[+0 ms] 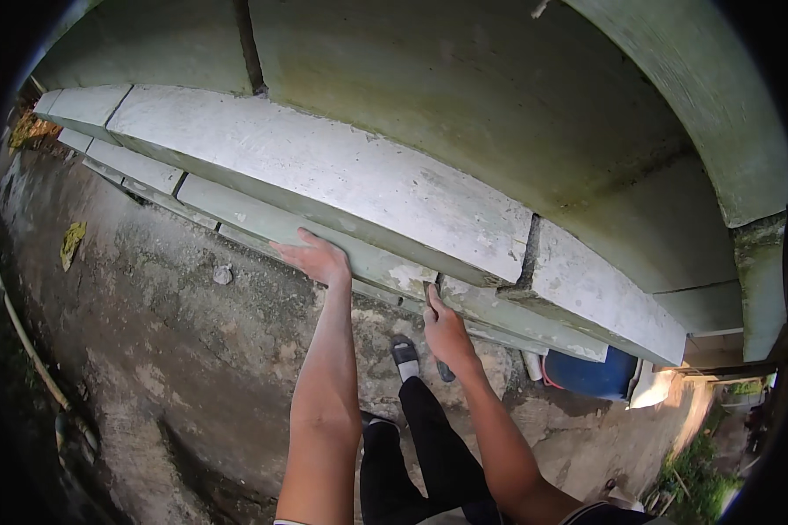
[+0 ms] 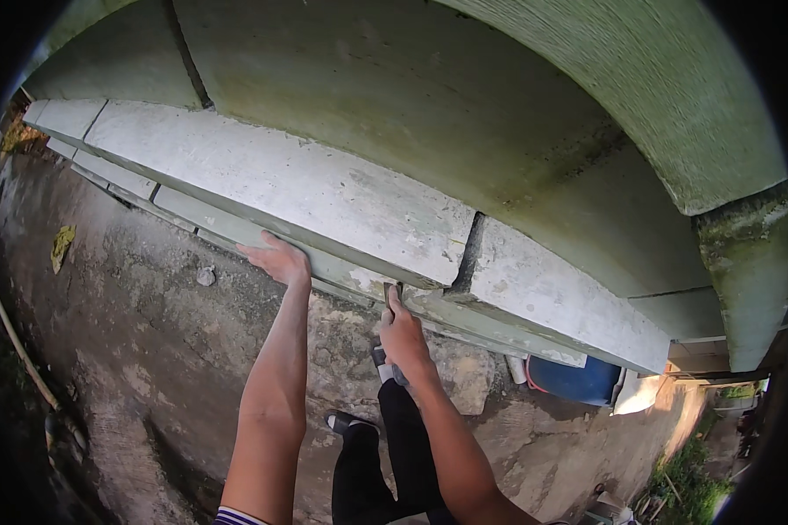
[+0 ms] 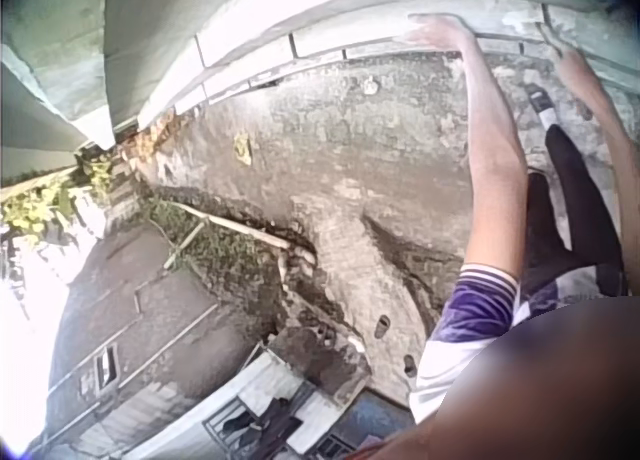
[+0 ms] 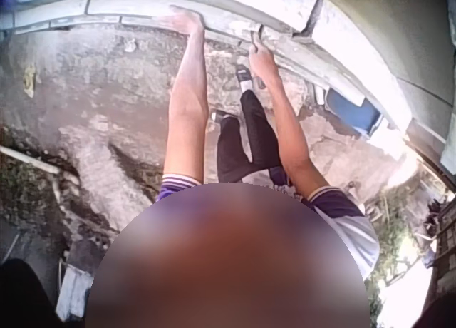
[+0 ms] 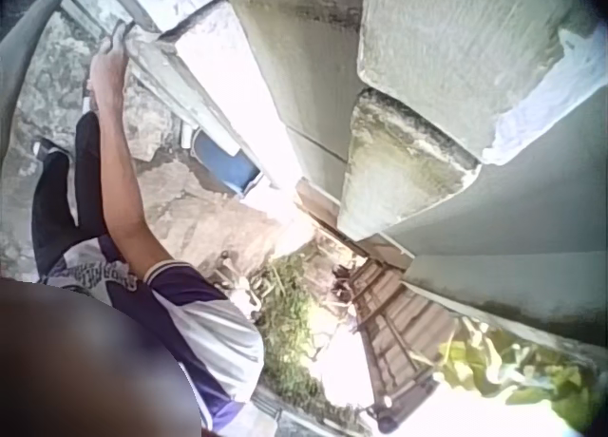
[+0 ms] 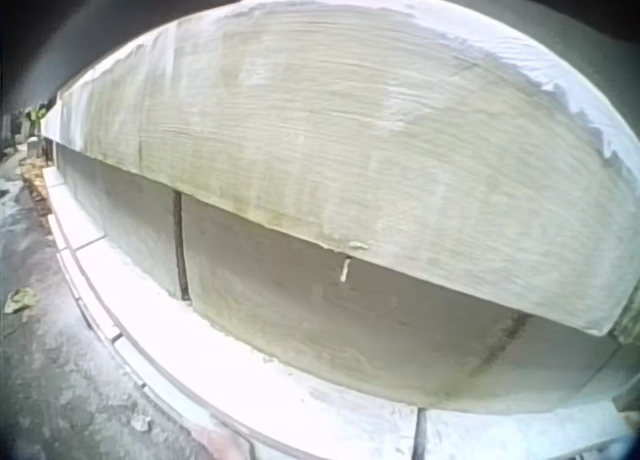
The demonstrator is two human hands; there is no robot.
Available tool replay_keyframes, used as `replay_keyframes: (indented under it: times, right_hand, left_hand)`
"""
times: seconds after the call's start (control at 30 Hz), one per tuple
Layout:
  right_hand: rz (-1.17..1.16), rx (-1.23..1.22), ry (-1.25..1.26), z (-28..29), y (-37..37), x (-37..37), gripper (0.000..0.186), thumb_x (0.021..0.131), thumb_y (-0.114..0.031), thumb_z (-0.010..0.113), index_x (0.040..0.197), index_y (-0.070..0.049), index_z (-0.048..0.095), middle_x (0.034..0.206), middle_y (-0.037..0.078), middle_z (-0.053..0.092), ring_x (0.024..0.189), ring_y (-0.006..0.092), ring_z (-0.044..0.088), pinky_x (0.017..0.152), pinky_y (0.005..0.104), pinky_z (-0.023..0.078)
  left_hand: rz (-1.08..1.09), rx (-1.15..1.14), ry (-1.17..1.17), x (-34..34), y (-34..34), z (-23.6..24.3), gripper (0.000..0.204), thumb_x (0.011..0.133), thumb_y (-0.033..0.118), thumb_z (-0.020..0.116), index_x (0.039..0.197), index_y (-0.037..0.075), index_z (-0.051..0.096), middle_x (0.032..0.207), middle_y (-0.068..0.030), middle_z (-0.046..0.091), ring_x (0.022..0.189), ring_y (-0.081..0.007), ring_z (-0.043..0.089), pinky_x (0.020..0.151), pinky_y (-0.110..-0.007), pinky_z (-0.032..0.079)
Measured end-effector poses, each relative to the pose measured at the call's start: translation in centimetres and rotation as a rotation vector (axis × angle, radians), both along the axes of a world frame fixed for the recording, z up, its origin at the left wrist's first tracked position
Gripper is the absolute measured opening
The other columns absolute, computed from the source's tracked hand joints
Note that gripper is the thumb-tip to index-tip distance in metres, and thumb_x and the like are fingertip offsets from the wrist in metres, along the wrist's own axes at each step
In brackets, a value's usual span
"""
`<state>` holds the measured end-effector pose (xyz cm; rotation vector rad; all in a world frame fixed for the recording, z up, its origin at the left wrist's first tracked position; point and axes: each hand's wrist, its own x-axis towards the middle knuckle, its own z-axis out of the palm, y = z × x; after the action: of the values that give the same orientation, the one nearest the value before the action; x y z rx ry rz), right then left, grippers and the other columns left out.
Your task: The recorder is using a small putty knife to apply or smooth material into cracks on a textured concrete wall.
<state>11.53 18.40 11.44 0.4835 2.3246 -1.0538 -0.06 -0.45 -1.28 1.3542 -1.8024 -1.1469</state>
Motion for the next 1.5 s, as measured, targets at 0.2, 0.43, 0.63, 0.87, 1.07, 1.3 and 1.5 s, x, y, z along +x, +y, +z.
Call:
replay_keyframes:
  times: [0.2,0.43,0.63,0.87,1.07,1.3,1.5]
  right_hand:
    - [0.177,0.248,0.297,-6.5,2.7,-4.1,0.047,0.093,-0.017,0.040,0.140,-0.010,0.040,0.075,0.023,0.065,0.047,0.0290,0.061,0.058,0.0410,0.053]
    - [0.136,0.180,0.086,-1.9,0.1,-1.2,0.043,0.094,-0.019,0.043,0.137,-0.014,0.044,0.080,0.026,0.065,0.054,0.0340,0.064,0.056,0.0433,0.054]
    - [0.167,0.114,0.143,-1.9,1.0,-3.3,0.049,0.094,-0.018,0.044,0.142,-0.017,0.037,0.086,0.024,0.066,0.043,0.0275,0.058,0.048,0.0390,0.052]
    - [0.335,0.252,0.366,-6.0,1.8,-2.1,0.048,0.094,-0.019,0.044,0.142,-0.015,0.038,0.074,0.022,0.065,0.046,0.0302,0.060,0.050,0.0415,0.052]
    - [0.350,0.373,0.545,-6.1,1.6,-3.6,0.048,0.093,-0.019,0.044,0.141,-0.017,0.039,0.073,0.023,0.064,0.044,0.0304,0.059,0.051,0.0416,0.052]
    - [0.314,0.203,0.283,-4.6,2.2,-1.2,0.050,0.093,-0.017,0.045,0.142,-0.017,0.037,0.073,0.021,0.064,0.043,0.0274,0.058,0.048,0.0397,0.052]
    - [0.200,0.144,0.165,-3.7,1.7,-2.1,0.048,0.093,-0.019,0.045,0.140,-0.016,0.040,0.083,0.025,0.065,0.063,0.0358,0.066,0.065,0.0438,0.054]
  left_hand:
    - [0.004,-0.023,-0.022,-0.9,1.1,-0.1,0.069,0.098,0.041,0.037,0.146,-0.002,0.011,0.144,-0.0288,0.026,0.127,-0.0430,0.035,0.103,-0.048,0.034]
    - [0.046,-0.058,-0.047,-0.3,0.0,-1.0,0.068,0.098,0.040,0.038,0.146,0.000,0.011,0.144,-0.0279,0.028,0.125,-0.0429,0.038,0.102,-0.048,0.036]
    - [0.009,0.028,0.027,-0.5,0.8,0.6,0.067,0.098,0.037,0.039,0.144,-0.005,0.014,0.143,-0.0302,0.027,0.130,-0.0421,0.031,0.107,-0.047,0.029]
    - [0.020,0.067,0.018,-0.1,0.5,1.1,0.067,0.098,0.036,0.039,0.144,-0.005,0.014,0.143,-0.0293,0.026,0.130,-0.0415,0.030,0.108,-0.046,0.028]
    - [0.016,-0.001,-0.012,-0.7,0.8,0.1,0.068,0.097,0.039,0.038,0.147,0.002,0.010,0.143,-0.0285,0.028,0.123,-0.0441,0.040,0.099,-0.050,0.037]
    - [0.037,-0.023,-0.017,-0.6,0.5,-0.2,0.068,0.097,0.037,0.040,0.146,-0.001,0.011,0.142,-0.0290,0.027,0.124,-0.0438,0.038,0.101,-0.049,0.036]
    - [0.030,-0.007,0.023,-0.5,0.9,1.3,0.067,0.097,0.035,0.041,0.144,-0.004,0.014,0.144,-0.0282,0.027,0.129,-0.0422,0.033,0.106,-0.046,0.032]
